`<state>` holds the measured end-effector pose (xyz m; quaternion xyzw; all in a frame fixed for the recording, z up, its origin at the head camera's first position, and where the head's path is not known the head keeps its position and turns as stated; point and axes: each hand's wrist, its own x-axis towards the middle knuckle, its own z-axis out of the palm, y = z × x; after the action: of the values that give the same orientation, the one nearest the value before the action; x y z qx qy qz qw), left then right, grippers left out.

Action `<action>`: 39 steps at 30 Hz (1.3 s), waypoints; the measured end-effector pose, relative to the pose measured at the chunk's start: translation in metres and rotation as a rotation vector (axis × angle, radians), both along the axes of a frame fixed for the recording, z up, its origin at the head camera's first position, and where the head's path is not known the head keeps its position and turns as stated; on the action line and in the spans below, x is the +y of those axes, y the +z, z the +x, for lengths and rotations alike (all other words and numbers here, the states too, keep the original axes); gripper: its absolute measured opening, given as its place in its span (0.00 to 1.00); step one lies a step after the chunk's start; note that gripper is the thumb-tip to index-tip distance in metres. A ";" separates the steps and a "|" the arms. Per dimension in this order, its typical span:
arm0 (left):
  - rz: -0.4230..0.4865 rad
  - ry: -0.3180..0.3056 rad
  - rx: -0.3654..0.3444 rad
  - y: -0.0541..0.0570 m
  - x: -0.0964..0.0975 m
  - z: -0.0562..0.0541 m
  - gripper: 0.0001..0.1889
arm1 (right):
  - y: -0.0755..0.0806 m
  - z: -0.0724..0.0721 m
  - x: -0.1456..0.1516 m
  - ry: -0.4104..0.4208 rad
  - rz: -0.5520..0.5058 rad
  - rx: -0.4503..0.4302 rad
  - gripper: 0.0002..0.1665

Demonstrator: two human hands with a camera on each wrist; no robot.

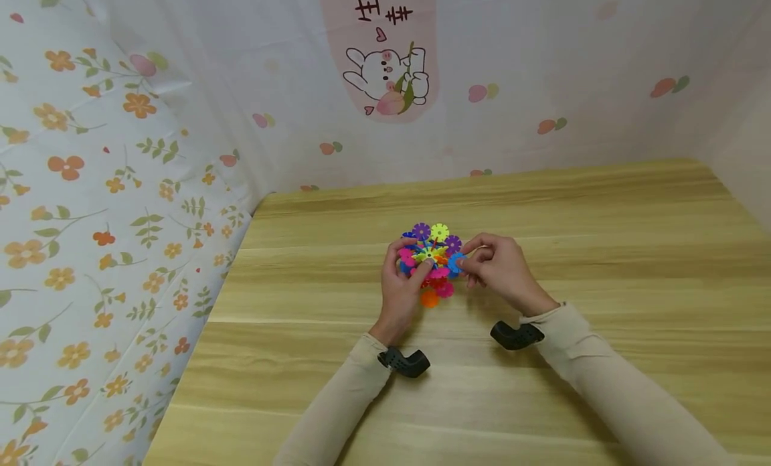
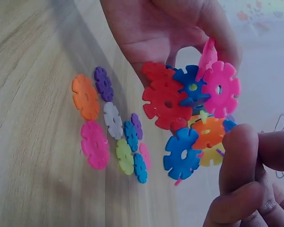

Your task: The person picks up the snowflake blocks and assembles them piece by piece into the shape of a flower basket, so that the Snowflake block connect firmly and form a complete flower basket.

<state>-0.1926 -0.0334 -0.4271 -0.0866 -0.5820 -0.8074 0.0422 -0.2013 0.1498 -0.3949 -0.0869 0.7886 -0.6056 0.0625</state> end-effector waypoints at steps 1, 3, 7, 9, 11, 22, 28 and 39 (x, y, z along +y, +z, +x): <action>0.002 -0.002 0.003 -0.002 0.000 -0.001 0.22 | 0.000 0.000 0.000 -0.001 0.005 -0.001 0.09; -0.004 -0.001 0.013 -0.007 0.000 -0.004 0.23 | 0.000 0.000 0.001 -0.001 0.015 -0.006 0.10; -0.065 -0.020 0.081 -0.007 -0.001 -0.005 0.23 | 0.002 -0.001 0.002 -0.006 0.032 -0.016 0.09; -0.118 -0.030 0.117 0.001 0.000 -0.001 0.22 | 0.003 0.000 0.002 -0.005 0.032 -0.017 0.08; -0.161 -0.036 0.140 0.009 0.001 0.003 0.22 | 0.004 0.000 0.002 -0.004 0.031 -0.016 0.07; -0.274 -0.018 0.189 0.023 0.007 0.007 0.23 | 0.000 0.000 0.004 -0.069 -0.114 -0.058 0.19; -0.310 -0.041 0.163 0.017 0.004 0.001 0.23 | -0.002 0.000 0.007 -0.053 -0.072 -0.083 0.19; 0.242 -0.454 -0.220 -0.006 -0.015 -0.016 0.30 | -0.011 0.000 0.023 0.071 0.147 0.148 0.41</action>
<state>-0.2083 -0.0485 -0.4334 -0.1209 -0.4480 -0.8645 -0.1930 -0.2011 0.1730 -0.4064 -0.1546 0.8297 -0.5354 0.0316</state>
